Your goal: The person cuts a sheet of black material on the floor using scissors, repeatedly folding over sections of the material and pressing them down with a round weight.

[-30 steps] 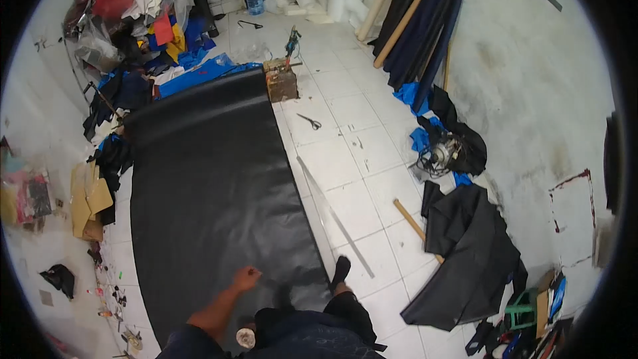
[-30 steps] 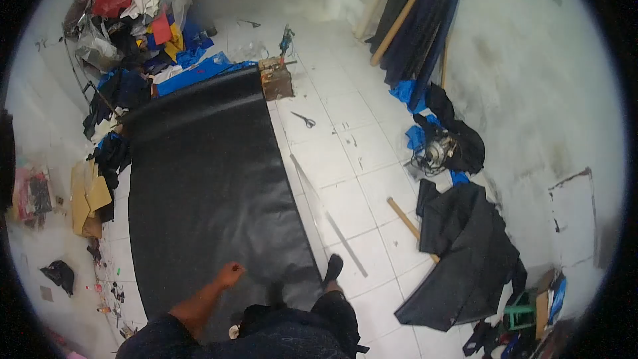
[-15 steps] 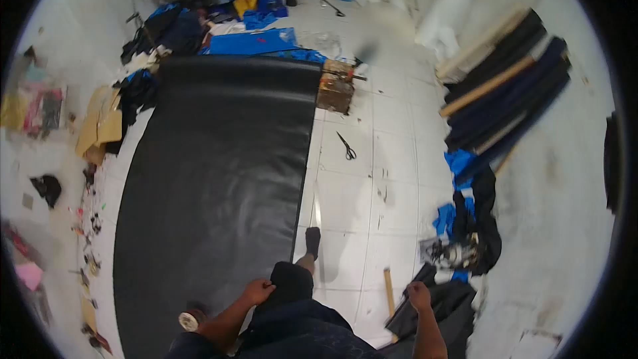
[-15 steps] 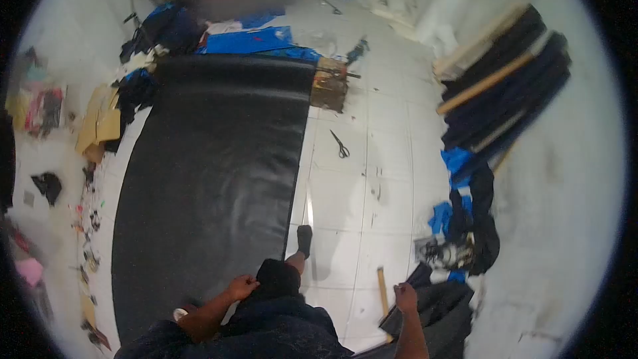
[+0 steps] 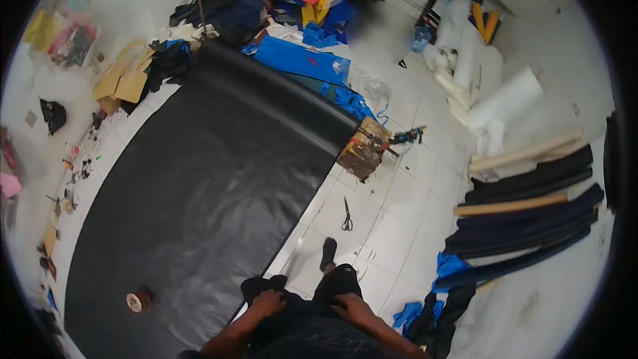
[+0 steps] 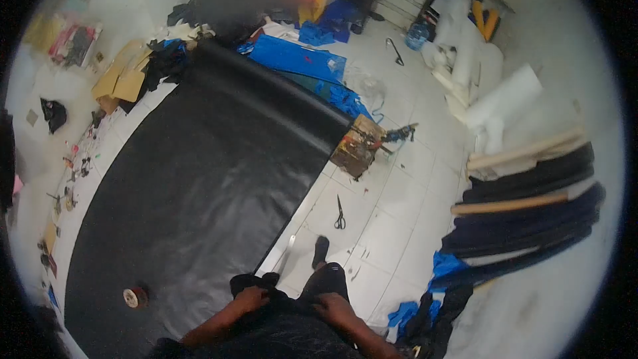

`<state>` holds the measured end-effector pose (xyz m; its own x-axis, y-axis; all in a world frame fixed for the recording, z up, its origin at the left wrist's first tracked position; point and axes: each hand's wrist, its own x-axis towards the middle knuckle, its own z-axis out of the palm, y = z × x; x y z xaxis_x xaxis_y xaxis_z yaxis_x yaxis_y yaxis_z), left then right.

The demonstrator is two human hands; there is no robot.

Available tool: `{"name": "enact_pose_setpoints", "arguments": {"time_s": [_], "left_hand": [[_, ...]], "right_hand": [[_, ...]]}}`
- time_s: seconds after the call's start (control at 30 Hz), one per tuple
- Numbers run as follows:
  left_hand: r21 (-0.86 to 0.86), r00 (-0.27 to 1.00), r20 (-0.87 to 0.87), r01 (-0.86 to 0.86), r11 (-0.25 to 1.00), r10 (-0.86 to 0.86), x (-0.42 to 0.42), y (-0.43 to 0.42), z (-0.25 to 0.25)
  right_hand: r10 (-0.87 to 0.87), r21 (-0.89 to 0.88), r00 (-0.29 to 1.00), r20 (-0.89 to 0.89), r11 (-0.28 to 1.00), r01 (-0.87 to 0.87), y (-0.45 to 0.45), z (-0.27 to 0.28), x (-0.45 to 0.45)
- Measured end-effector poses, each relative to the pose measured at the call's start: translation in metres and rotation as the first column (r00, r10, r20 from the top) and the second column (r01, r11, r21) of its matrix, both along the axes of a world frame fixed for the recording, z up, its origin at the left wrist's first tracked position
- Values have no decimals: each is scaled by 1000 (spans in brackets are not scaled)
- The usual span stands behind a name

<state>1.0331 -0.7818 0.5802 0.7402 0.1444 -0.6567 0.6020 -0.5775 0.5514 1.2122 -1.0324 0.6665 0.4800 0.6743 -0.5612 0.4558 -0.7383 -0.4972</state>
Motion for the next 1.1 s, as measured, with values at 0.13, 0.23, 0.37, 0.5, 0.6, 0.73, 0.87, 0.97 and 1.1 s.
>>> {"name": "enact_pose_setpoints", "arguments": {"time_s": [0.13, 0.23, 0.37, 0.5, 0.6, 0.73, 0.87, 0.97, 1.1], "left_hand": [[-45, 975, -59, -216, 975, 214, 49, -42, -27], [-302, 852, -145, -523, 797, 503, 54, -100, -40], [-459, 702, -417, -711, 533, 577, 74, -153, 38], [-446, 600, -483, -795, 411, 637, 98, -182, 44], [-437, 578, -492, -811, 389, 651, 116, -202, -1], [-466, 631, -466, -771, 434, 621, 146, -222, -113], [-476, 741, -370, -669, 570, 560, 185, -225, -268], [-372, 822, -243, -569, 734, 515, 230, -190, -408], [256, 792, 232, -610, 750, 565, 272, -67, -532]], "right_hand": [[474, 199, 855, 212, 836, -512, -21, -59, 135], [655, -323, 719, -231, 646, -692, 22, -45, 217], [547, -138, 493, -677, 564, -814, 13, -21, 276], [101, -107, 213, -972, 616, -780, -25, -61, 319], [-237, -347, 258, -937, 519, -781, 23, -50, 338], [-260, -303, 204, -944, 436, -847, 3, -186, 373], [22, -24, 630, -777, 998, -65, 72, -327, 434], [-185, 35, 937, -298, 978, 204, 84, -442, 441], [-10, -165, 989, -150, 986, -15, 22, -562, 428]]}}
